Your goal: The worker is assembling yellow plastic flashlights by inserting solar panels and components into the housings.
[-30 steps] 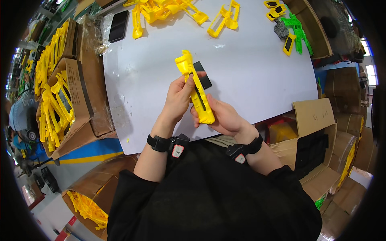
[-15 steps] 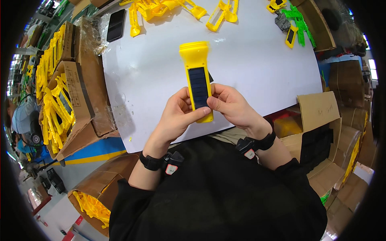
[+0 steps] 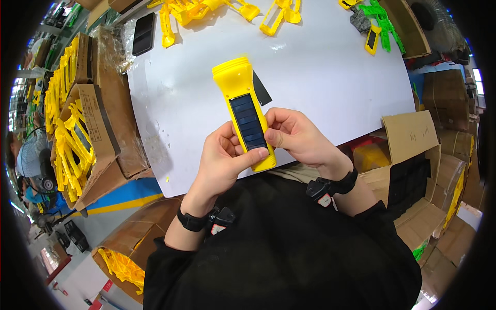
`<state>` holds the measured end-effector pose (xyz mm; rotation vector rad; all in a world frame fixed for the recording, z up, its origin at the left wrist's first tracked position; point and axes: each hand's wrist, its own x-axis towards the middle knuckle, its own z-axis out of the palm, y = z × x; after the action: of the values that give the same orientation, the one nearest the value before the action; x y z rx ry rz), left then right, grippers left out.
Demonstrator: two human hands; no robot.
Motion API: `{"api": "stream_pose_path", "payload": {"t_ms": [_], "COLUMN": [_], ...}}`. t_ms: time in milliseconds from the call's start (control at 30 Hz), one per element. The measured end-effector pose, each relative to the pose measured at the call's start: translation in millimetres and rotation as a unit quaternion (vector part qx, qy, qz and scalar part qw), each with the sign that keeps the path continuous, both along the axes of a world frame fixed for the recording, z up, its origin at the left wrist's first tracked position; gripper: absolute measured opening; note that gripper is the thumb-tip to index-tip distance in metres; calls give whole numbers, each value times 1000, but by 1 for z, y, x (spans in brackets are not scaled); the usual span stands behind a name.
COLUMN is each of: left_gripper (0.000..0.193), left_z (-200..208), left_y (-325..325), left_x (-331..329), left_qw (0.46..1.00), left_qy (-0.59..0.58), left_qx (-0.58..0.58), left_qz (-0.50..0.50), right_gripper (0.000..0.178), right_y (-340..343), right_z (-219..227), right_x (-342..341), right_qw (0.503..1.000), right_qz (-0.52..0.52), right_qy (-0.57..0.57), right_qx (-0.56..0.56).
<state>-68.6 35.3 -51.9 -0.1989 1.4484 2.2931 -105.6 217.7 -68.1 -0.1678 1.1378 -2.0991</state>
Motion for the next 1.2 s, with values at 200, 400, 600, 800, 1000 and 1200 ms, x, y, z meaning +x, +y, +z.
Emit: {"api": "stream_pose_path", "payload": {"t_ms": [200, 400, 600, 800, 1000, 1200], "left_gripper": [42, 60, 44, 27, 23, 19], "left_z": [-16, -22, -17, -35, -32, -15], "left_y": [6, 8, -10, -19, -8, -4], "left_x": [-4, 2, -2, -3, -1, -2], "left_qw": [997, 993, 991, 983, 985, 998], "left_qy": [36, 67, -14, -59, -48, -29], "left_qx": [-66, -90, 132, 175, 168, 51], "left_qz": [8, -32, -21, -17, -2, 0], "right_gripper": [19, 16, 40, 38, 33, 30], "right_y": [-1, -19, -9, -17, -22, -20], "right_z": [-13, 2, -8, 4, 6, 11], "right_x": [3, 8, 14, 18, 13, 15], "right_qw": [989, 846, 911, 958, 952, 947], "right_qz": [-67, -196, -218, -144, -168, -175], "right_qy": [51, 344, 278, 181, 182, 192], "right_qx": [121, 356, 212, 172, 180, 187]}}
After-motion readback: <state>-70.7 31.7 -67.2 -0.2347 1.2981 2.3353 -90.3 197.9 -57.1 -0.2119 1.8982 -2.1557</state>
